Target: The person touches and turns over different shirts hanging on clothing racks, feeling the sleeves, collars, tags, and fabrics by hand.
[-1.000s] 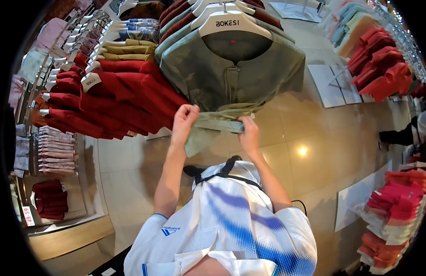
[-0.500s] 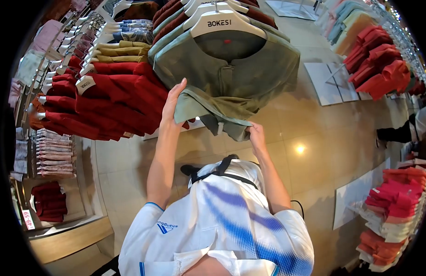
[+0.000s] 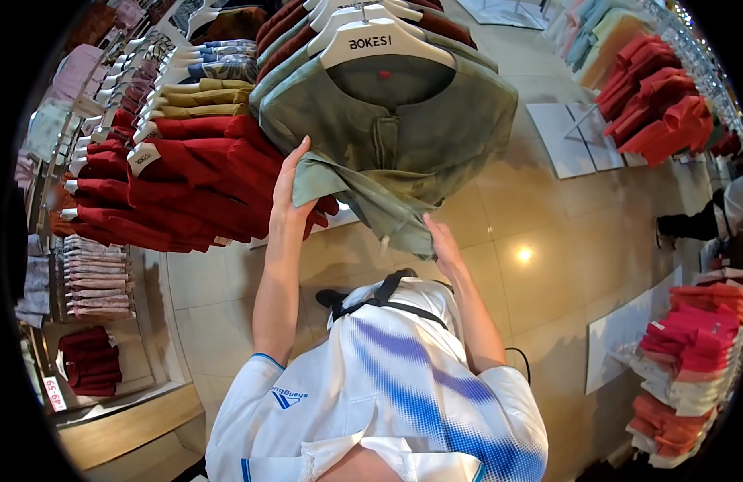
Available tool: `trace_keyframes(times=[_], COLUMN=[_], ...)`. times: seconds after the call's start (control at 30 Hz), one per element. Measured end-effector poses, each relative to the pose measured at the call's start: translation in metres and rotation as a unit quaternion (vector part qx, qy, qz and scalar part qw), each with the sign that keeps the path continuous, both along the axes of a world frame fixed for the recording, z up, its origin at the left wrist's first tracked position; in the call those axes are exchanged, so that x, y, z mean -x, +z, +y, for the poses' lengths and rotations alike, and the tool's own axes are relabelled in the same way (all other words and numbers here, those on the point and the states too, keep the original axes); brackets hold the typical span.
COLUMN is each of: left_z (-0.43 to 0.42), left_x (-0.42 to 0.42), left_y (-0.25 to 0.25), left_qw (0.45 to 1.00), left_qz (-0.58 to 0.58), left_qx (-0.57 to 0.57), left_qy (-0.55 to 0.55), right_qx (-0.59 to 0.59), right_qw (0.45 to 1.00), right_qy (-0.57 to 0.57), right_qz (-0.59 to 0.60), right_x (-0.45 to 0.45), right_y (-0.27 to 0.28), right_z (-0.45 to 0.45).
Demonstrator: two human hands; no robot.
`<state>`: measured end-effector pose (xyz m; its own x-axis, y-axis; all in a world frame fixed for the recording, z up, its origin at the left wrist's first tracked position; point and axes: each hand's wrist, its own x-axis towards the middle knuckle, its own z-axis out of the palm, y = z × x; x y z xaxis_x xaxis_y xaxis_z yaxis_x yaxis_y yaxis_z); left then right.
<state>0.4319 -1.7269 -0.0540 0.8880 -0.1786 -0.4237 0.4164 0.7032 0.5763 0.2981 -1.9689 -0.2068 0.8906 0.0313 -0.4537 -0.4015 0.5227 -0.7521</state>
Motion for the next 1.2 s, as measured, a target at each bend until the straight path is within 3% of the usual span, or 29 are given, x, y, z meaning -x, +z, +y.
trace_keyframes(times=[0.17,0.23,0.27,0.33,0.4,0.43,0.47,0.5,0.57,0.6,0.63,0.67,0.7,0.77,0.83,0.9,0.93,1.0,1.13,1.2], left_z=[-0.011,-0.024,-0.028,-0.049,-0.074,-0.084,-0.092,-0.103,-0.11,-0.105,-0.091,-0.075,-0.059,-0.034,-0.018,-0.013,-0.018,-0.04,-0.075,-0.085], left_x=[0.018,0.026,0.031,0.045,0.062,0.072,0.083,0.095,0.103,0.1,0.096,0.091,0.085,0.071,0.056,0.047,0.049,0.055,0.06,0.057], left_y=[0.021,0.024,0.023,0.018,0.007,0.009,0.014,0.009,-0.024,-0.035,-0.044,-0.051,-0.058,-0.084,-0.163,-0.234,-0.234,-0.236,-0.218,-0.218], left_qw=[0.996,0.983,0.971,0.942,0.897,0.865,0.839,0.801,0.745,0.746,0.822,0.883,0.914,0.935,0.92,0.791,0.792,0.667,0.607,0.621], left_qz=[-0.065,-0.136,-0.16,-0.238,-0.305,-0.276,-0.264,-0.339,-0.51,-0.511,-0.418,-0.319,-0.236,-0.187,-0.182,-0.233,-0.233,-0.257,-0.224,-0.223], left_qx=[-0.053,-0.109,-0.136,-0.158,-0.144,-0.183,-0.115,-0.179,-0.258,-0.256,-0.213,-0.168,-0.227,-0.277,-0.332,-0.539,-0.537,-0.676,-0.738,-0.73], left_qy=[-0.024,-0.058,-0.114,-0.174,-0.285,-0.377,-0.462,-0.46,-0.343,-0.343,-0.323,-0.301,-0.239,-0.116,-0.1,-0.172,-0.172,-0.178,-0.191,-0.177], right_qx=[-0.013,0.061,0.063,0.187,0.236,0.283,0.164,0.041,-0.054,-0.102,-0.101,-0.18,-0.258,-0.293,-0.328,-0.337,-0.343,-0.345,-0.409,-0.449], right_qw=[0.996,0.973,0.972,0.94,0.929,0.917,0.966,0.984,0.977,0.97,0.971,0.974,0.958,0.947,0.929,0.924,0.918,0.912,0.893,0.877], right_qy=[0.088,0.136,0.139,0.224,0.215,0.203,0.093,-0.021,-0.021,-0.023,-0.026,-0.075,-0.123,-0.131,-0.17,-0.177,-0.199,-0.223,-0.184,-0.166], right_qz=[-0.023,-0.176,-0.177,-0.177,-0.186,-0.194,-0.176,-0.174,-0.203,-0.217,-0.217,-0.118,-0.018,-0.03,-0.029,-0.036,-0.015,0.004,-0.027,-0.045], right_x=[0.007,0.012,0.013,0.014,0.014,0.016,0.026,0.036,0.033,0.033,0.032,0.029,0.027,0.026,0.03,0.03,0.03,0.03,0.036,0.037], right_y=[-0.002,0.019,0.025,0.033,0.008,0.007,0.008,0.016,0.007,0.002,-0.006,-0.013,-0.019,0.006,0.016,0.029,0.04,0.056,0.083,0.095], right_z=[-0.007,-0.003,-0.002,-0.001,0.001,0.004,0.005,0.01,0.005,0.002,-0.004,-0.011,-0.015,-0.014,-0.018,-0.016,-0.012,-0.006,0.007,0.015])
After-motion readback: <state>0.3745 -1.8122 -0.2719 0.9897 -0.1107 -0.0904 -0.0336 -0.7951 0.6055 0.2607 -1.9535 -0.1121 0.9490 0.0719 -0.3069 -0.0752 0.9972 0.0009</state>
